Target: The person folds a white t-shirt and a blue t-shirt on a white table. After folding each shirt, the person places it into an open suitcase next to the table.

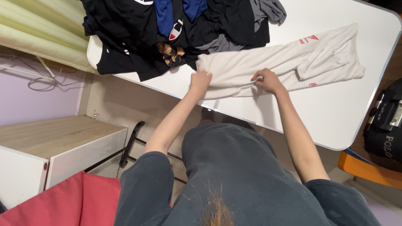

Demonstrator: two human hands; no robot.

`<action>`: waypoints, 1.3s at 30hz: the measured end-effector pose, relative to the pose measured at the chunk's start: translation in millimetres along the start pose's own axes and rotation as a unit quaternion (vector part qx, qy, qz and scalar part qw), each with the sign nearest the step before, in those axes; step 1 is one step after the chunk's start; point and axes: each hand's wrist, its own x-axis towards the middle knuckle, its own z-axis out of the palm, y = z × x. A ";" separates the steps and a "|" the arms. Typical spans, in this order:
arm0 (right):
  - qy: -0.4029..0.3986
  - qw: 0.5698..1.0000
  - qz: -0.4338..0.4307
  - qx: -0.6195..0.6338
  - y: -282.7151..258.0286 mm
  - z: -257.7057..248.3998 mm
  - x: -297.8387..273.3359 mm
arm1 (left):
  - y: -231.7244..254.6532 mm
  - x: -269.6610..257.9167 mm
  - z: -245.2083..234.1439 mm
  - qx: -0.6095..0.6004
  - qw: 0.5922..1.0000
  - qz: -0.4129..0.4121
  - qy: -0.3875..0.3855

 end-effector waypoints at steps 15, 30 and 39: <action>0.351 0.924 0.152 -0.033 43.6 -11.8 -0.1 | 28.3 30.2 -0.4 -0.148 0.984 -0.070 0.074; 0.324 0.871 0.370 0.013 146.9 -123.3 4.0 | 99.8 79.7 -94.2 -0.163 0.969 -0.175 0.054; 0.469 0.736 0.487 -0.043 182.6 -145.1 -66.0 | 205.3 104.7 -113.3 -0.247 0.966 -0.076 0.016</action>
